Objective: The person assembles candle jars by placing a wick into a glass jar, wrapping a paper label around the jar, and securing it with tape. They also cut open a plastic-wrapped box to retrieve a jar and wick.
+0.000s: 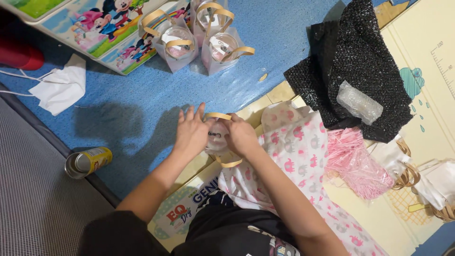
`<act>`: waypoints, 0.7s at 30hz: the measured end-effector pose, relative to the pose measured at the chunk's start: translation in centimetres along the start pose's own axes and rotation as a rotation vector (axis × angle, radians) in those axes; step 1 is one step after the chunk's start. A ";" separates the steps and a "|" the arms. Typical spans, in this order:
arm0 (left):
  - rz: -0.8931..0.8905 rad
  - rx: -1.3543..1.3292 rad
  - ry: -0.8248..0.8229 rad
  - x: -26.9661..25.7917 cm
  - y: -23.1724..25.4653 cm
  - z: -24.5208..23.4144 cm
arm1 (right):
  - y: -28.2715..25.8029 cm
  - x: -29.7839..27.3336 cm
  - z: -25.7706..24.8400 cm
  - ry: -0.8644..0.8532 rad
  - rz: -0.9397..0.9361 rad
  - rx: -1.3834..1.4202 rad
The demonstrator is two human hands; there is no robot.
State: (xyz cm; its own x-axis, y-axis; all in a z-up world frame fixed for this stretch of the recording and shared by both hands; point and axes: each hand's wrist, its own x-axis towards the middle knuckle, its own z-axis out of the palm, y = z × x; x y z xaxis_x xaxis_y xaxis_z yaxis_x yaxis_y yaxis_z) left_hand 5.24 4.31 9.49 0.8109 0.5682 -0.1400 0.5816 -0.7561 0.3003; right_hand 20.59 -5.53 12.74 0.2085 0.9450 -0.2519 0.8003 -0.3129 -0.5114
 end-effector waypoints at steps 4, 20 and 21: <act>0.000 0.050 -0.032 1.0 -0.2 0.2 | 0.6 -0.4 0.7 0.027 -0.024 0.021; 0.032 -0.017 0.079 -0.1 -1.5 -0.2 | 0.5 -0.1 0.6 0.058 -0.076 -0.031; 0.016 -0.107 0.107 -0.1 -1.4 0.1 | 0.3 -0.1 0.3 0.005 -0.038 -0.031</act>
State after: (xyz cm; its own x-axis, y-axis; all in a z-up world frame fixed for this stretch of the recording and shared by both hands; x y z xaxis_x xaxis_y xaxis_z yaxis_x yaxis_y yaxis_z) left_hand 4.36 5.29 9.02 0.8051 0.5921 -0.0343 0.5537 -0.7297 0.4011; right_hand 20.63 -5.73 12.39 0.1799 0.9568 -0.2284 0.8248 -0.2733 -0.4949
